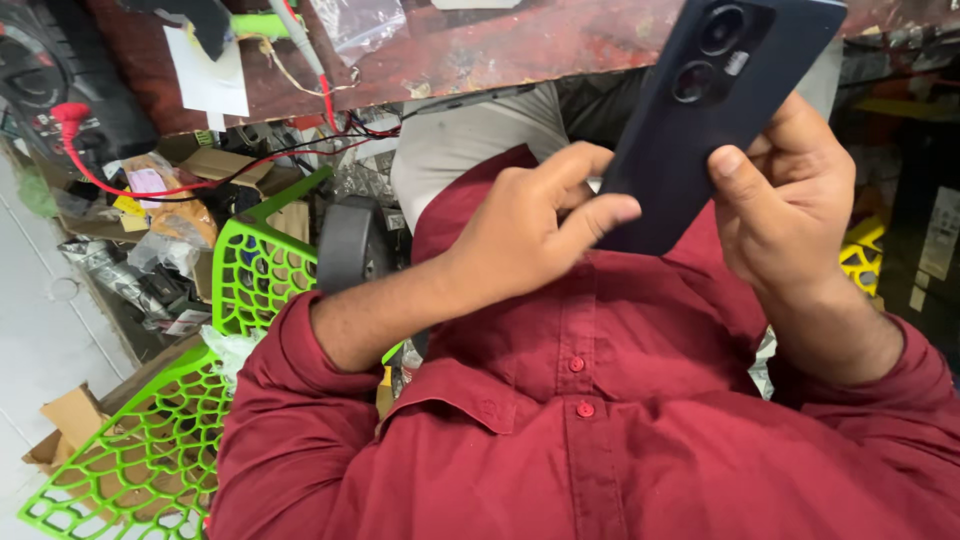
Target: The person uses a green-handled pick tool to pry and separate the back cover of a blue Vivo smartphone. They work around the camera module and edges, then lift the cover to reveal the internal components including the battery and camera assembly.
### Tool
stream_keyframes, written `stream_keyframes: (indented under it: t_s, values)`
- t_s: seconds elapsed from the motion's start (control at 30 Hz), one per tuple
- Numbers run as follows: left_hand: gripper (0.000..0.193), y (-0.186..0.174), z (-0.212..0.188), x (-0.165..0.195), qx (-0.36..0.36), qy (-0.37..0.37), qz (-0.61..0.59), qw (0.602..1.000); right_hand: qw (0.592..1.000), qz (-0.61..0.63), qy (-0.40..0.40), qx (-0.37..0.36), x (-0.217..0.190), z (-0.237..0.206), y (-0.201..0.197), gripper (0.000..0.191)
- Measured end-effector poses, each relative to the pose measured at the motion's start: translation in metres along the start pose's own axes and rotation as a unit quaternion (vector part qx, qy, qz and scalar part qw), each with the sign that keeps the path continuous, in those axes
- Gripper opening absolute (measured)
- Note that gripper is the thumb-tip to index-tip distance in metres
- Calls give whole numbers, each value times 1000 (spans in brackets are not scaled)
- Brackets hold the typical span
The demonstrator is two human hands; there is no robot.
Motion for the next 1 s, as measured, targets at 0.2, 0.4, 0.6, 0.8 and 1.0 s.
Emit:
stream_keyframes:
  t_s: [0.2,0.4,0.6,0.8,1.0]
  values:
    - [61,7,-5,-6,-33,50,-37,998,1000,-18,1,19,6,5,-8,49]
    - [56,11,7,-22,-69,30,-202,976,999,-9,31,4,6,5,-1,50]
    - [75,7,18,-35,-79,38,-170,982,983,119,139,-6,24,1,18,82]
    - [98,7,15,-38,-121,95,-296,943,979,86,137,-127,45,-9,25,84]
    - [98,-3,8,-33,-72,46,-275,958,974,-47,122,-184,49,-10,29,74]
Point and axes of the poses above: each hand's wrist, its own z-axis towards the middle knuckle, its own y-axis out of the palm, x = y × z, the point moved 5 cm from there along z, towards the middle knuckle, and after that the axes turned 5 degrees about z, right-handed, at the moved point
